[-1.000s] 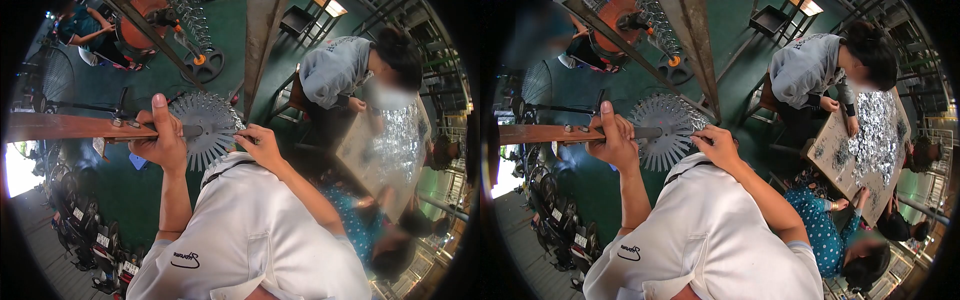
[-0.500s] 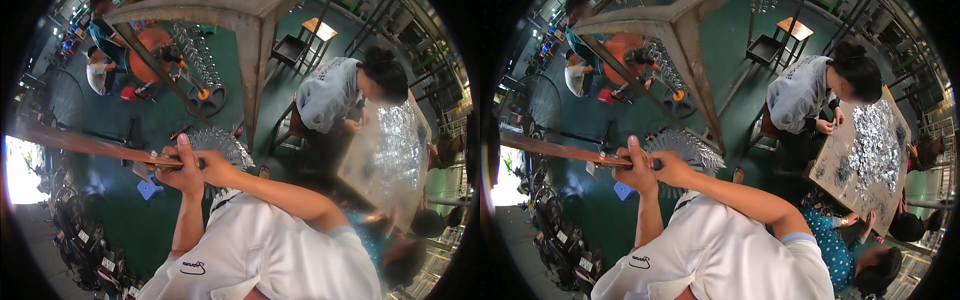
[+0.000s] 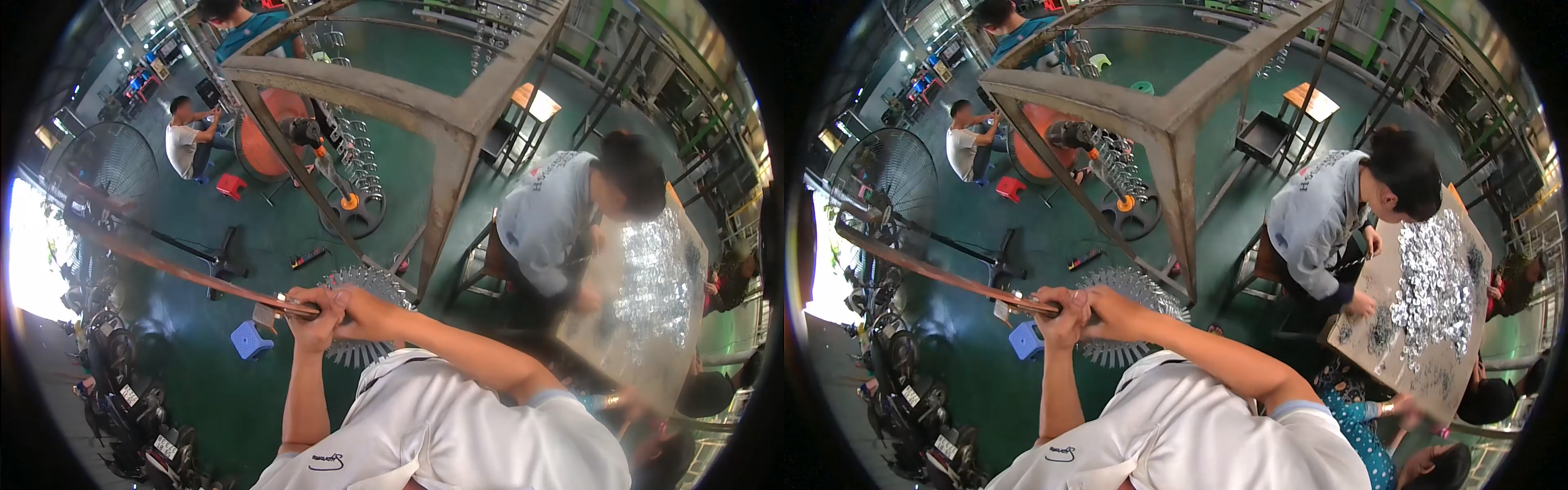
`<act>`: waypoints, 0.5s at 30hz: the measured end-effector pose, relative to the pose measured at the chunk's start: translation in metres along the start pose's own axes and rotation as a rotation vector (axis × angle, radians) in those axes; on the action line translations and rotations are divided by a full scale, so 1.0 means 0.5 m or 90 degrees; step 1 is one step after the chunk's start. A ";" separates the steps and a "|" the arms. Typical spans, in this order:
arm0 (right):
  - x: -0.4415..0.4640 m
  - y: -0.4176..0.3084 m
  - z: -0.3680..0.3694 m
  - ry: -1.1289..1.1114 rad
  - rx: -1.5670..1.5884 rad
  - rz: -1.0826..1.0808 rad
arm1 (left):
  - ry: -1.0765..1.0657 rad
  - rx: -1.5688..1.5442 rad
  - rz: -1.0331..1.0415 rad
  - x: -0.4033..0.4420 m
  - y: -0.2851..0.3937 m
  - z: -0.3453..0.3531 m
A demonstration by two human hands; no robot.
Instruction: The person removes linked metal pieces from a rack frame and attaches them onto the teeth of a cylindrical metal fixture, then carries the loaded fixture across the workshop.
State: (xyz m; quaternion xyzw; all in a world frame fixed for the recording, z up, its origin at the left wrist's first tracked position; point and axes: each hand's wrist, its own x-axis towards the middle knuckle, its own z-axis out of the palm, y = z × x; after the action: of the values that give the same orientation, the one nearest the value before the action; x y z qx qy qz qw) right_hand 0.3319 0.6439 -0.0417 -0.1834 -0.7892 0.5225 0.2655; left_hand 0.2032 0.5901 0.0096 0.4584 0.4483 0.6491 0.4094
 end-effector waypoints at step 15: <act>0.182 -0.074 -0.614 0.367 0.032 -0.022 | 0.043 0.060 0.016 0.012 0.010 0.014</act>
State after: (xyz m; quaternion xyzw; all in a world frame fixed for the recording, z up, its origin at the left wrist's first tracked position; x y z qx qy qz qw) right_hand 0.4468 0.9042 0.1093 -0.3042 -0.6709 0.4641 0.4919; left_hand 0.2080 0.5956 0.0171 0.4603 0.4863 0.6475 0.3638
